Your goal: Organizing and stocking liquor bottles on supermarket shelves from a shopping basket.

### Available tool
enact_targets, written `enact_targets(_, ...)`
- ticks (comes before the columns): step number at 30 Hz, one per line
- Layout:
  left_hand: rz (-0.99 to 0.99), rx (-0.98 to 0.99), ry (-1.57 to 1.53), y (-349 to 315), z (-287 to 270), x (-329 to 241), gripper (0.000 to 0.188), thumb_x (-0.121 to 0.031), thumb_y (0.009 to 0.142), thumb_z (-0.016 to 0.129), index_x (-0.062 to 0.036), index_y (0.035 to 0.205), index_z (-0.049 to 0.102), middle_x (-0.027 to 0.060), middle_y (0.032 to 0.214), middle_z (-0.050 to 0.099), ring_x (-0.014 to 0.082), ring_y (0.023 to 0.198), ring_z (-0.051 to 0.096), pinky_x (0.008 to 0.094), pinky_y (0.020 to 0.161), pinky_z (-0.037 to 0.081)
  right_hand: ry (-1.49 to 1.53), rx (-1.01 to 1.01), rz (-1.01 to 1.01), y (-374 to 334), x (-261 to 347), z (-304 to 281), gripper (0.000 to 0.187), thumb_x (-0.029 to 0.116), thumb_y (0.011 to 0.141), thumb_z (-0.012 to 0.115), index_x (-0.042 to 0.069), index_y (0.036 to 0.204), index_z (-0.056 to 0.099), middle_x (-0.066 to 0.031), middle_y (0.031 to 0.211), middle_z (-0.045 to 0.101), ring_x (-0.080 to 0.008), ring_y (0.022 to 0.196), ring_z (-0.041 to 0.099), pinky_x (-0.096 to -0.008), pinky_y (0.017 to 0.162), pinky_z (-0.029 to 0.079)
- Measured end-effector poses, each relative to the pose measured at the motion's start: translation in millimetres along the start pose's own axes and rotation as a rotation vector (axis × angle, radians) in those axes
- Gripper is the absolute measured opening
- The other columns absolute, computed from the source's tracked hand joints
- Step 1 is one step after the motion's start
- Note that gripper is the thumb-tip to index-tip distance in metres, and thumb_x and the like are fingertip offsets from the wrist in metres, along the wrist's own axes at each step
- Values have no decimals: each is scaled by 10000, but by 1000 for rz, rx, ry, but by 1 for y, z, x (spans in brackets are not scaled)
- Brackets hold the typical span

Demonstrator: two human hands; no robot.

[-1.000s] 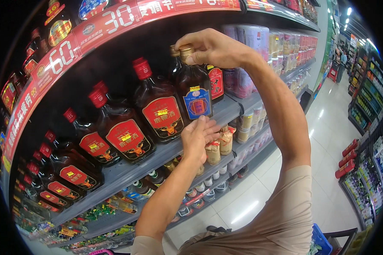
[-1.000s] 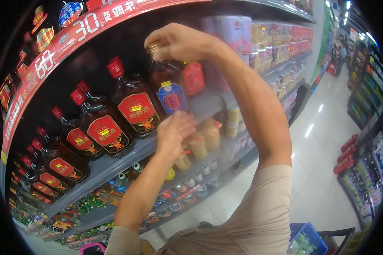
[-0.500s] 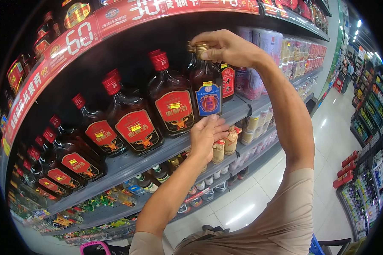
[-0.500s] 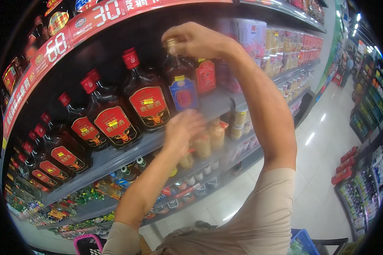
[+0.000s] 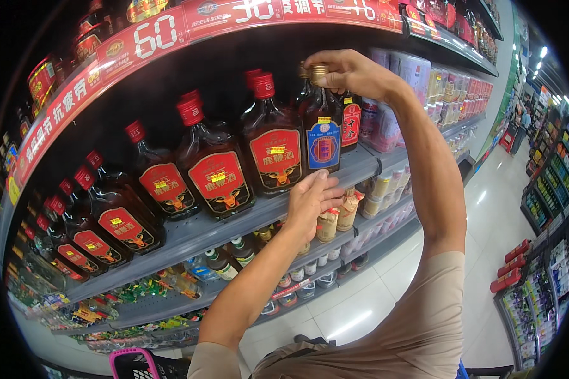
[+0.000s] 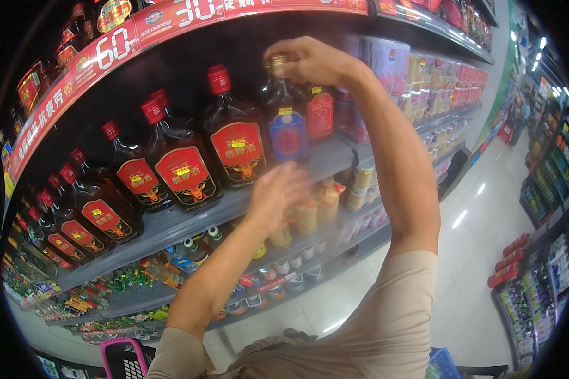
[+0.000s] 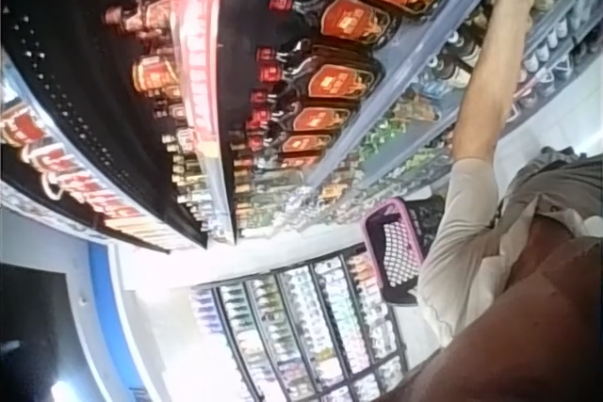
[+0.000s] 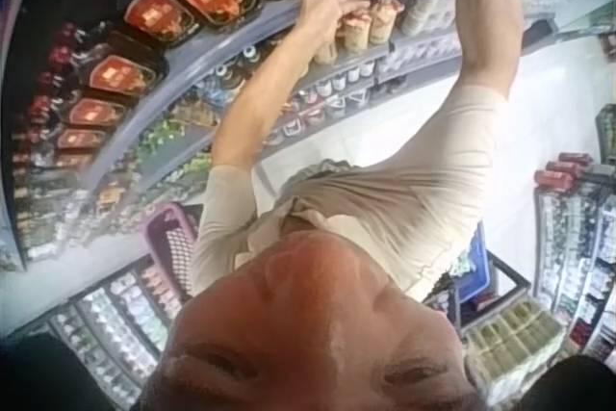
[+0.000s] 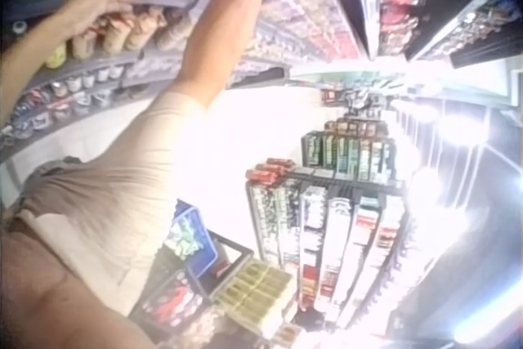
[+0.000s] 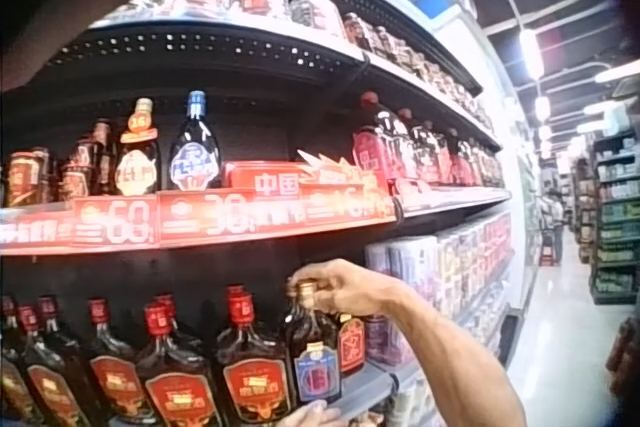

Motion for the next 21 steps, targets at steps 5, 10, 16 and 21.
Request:
enact_targets(5, -3, 12, 83, -10, -3, 2, 551, -391, 980, 522, -7, 1361, 418, 195, 1190, 606, 277, 923, 674, 393, 715, 558, 14, -6, 33, 2, -3, 0, 388, 229, 901, 668, 70, 1246, 593, 3, 953, 616, -71, 760, 500, -243, 663, 435)
enact_targets(10, 15, 32, 147, -18, -9, 1, 573, -389, 1005, 470, -36, 1433, 331, 212, 1270, 569, 288, 971, 679, 378, 729, 553, 41, 11, 53, 2, -6, -1, 391, 210, 891, 671, 80, 1251, 592, 6, 992, 615, -69, 779, 512, -238, 672, 439)
enact_targets(16, 19, 63, 74, -43, -26, -3, 465, -225, 1029, 443, 70, 1384, 381, 249, 1247, 564, 281, 1041, 641, 346, 840, 553, 15, -6, 40, 1, -6, 0, 397, 199, 893, 656, 82, 1266, 584, 4, 1004, 615, -71, 789, 516, -240, 678, 443)
enact_targets(21, 9, 26, 88, -62, -57, 0, 444, -228, 1028, 445, 72, 1354, 416, 242, 1218, 587, 273, 1031, 646, 357, 857, 547, 24, 8, 32, 1, -4, -1, 407, 174, 882, 646, 82, 1274, 582, -1, 998, 617, -73, 791, 518, -244, 682, 448)
Point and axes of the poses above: each hand's wrist, its own y-axis towards the middle knuckle, its own z-axis out of the palm, x = y × z, the point moved 1 cm from there along y, towards the middle knuckle
